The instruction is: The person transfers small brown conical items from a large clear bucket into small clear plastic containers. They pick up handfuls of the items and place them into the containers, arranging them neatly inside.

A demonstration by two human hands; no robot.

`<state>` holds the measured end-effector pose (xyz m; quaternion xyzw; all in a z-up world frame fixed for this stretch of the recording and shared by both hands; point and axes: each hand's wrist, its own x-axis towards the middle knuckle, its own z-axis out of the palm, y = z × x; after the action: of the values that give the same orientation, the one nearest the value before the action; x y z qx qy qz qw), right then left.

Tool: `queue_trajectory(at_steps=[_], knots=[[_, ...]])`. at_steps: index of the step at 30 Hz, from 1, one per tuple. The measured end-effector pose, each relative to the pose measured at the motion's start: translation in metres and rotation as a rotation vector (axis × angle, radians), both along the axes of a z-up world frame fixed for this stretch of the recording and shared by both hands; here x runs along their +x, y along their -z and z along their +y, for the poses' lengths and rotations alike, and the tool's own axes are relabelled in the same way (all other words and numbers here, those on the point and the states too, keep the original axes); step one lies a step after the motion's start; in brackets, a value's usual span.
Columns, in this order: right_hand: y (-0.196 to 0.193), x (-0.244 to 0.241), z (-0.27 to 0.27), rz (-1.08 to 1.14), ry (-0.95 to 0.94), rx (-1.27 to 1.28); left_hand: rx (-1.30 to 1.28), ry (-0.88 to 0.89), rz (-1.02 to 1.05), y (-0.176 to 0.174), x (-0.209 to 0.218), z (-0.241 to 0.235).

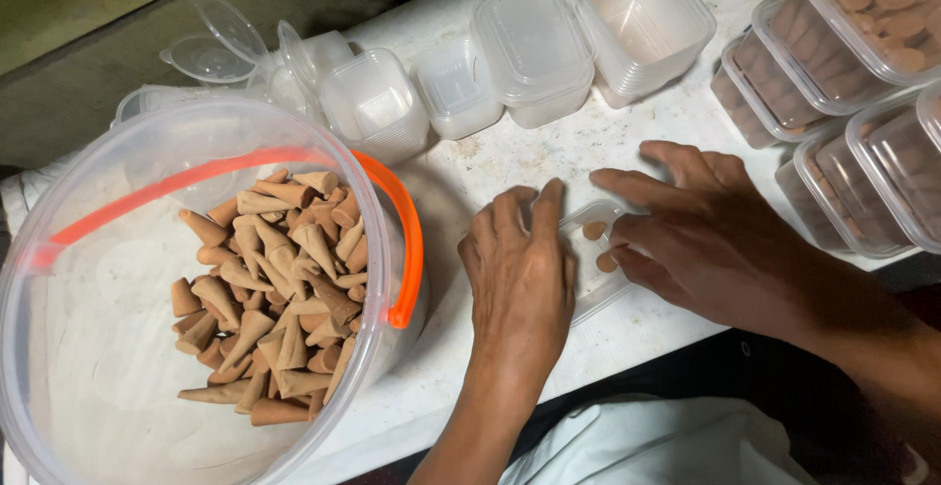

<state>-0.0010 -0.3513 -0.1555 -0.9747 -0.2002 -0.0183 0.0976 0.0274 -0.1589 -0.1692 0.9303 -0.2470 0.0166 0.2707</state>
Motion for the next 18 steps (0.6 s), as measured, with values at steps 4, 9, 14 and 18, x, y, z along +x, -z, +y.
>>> queue_trajectory(at_steps=[4, 9, 14, 18], knots=[[-0.022, 0.002, -0.008, 0.002, 0.035, 0.074, -0.124, 0.005, 0.002, -0.035, -0.006, 0.012], [-0.042, 0.01, -0.012, 0.031, -0.06, 0.519, -0.26, 0.105, 0.049, -0.047, -0.008, 0.021], [-0.034, 0.012, -0.008, 0.077, -0.07, 0.643, -0.337, 0.138, 0.145, -0.045, -0.007, 0.021], [-0.022, 0.011, -0.005, 0.127, 0.001, 0.655, -0.448, 0.137, 0.156, -0.046, -0.006, 0.019]])
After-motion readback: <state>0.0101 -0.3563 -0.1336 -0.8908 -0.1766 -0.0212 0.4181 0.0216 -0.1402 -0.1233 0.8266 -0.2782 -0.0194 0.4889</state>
